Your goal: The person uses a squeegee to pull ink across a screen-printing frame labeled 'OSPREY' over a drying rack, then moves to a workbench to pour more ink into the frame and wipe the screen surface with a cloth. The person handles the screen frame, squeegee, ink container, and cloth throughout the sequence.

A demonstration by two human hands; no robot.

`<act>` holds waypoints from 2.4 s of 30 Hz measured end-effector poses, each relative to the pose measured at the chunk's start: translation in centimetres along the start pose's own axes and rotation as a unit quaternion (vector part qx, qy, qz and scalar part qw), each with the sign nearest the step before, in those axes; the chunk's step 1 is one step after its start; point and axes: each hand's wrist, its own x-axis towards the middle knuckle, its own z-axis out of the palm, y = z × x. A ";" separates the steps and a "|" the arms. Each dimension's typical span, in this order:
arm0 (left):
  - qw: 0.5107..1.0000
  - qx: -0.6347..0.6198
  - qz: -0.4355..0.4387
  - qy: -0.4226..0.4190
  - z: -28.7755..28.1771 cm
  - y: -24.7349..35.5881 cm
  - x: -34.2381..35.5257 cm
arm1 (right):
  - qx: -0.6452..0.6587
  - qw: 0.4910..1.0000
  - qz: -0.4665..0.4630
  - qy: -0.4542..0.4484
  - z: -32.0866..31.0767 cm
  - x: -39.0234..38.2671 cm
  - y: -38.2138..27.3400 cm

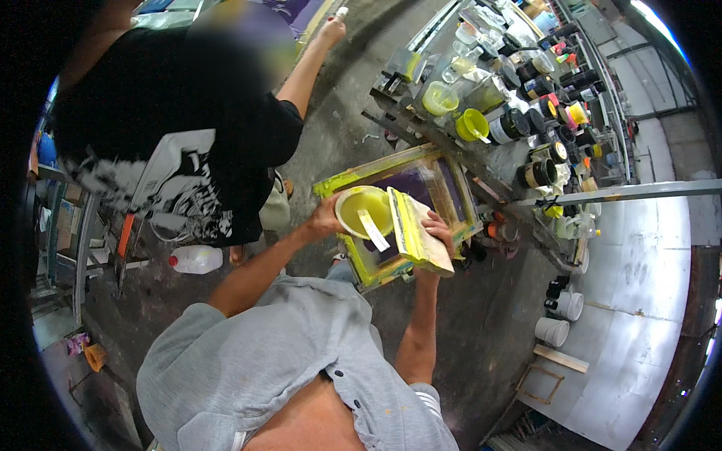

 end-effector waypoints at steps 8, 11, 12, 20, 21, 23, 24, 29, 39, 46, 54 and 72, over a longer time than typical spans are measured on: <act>0.997 0.040 -0.054 0.030 1.5 2.6 -1.7 | 0.008 0.996 0.083 0.024 0.8 -1.9 4.3; 0.998 0.014 -0.018 0.052 1.2 0.9 -2.9 | 0.051 0.989 0.138 0.023 1.9 -2.3 3.9; 0.997 0.026 -0.012 0.066 1.1 0.7 -3.0 | 0.068 0.985 0.155 0.024 2.0 -2.5 4.2; 0.986 0.033 -0.030 0.160 -3.2 -1.7 -5.1 | -0.301 0.867 0.376 -0.128 1.5 -8.2 10.7; 0.985 0.003 0.003 0.175 -3.6 -2.3 -5.1 | -0.344 0.847 0.379 -0.142 0.7 -9.5 13.0; 0.981 0.016 0.009 0.194 -4.0 -0.7 -5.4 | -0.380 0.838 0.363 -0.146 -0.3 -10.4 14.1; 0.980 0.040 0.002 0.193 -4.0 0.2 -6.1 | -0.371 0.851 0.351 -0.123 -0.9 -10.6 13.7; 0.961 0.042 -0.073 0.265 -4.9 0.9 -7.0 | -0.403 0.775 0.469 -0.127 -0.5 -10.3 13.1; 0.956 0.026 -0.058 0.285 -5.1 0.3 -8.1 | -0.355 0.767 0.500 -0.190 4.2 -6.6 15.5; 0.943 0.058 -0.062 0.320 -4.8 0.5 -8.9 | -0.307 0.756 0.511 -0.271 8.4 -6.2 18.5; 0.942 0.021 -0.077 0.326 -5.2 -0.1 -9.5 | -0.054 0.713 0.625 -0.314 5.1 -4.8 22.3; 0.984 0.001 -0.118 0.132 -6.9 -3.2 -6.7 | 0.158 0.930 0.330 -0.026 -0.5 -2.5 2.8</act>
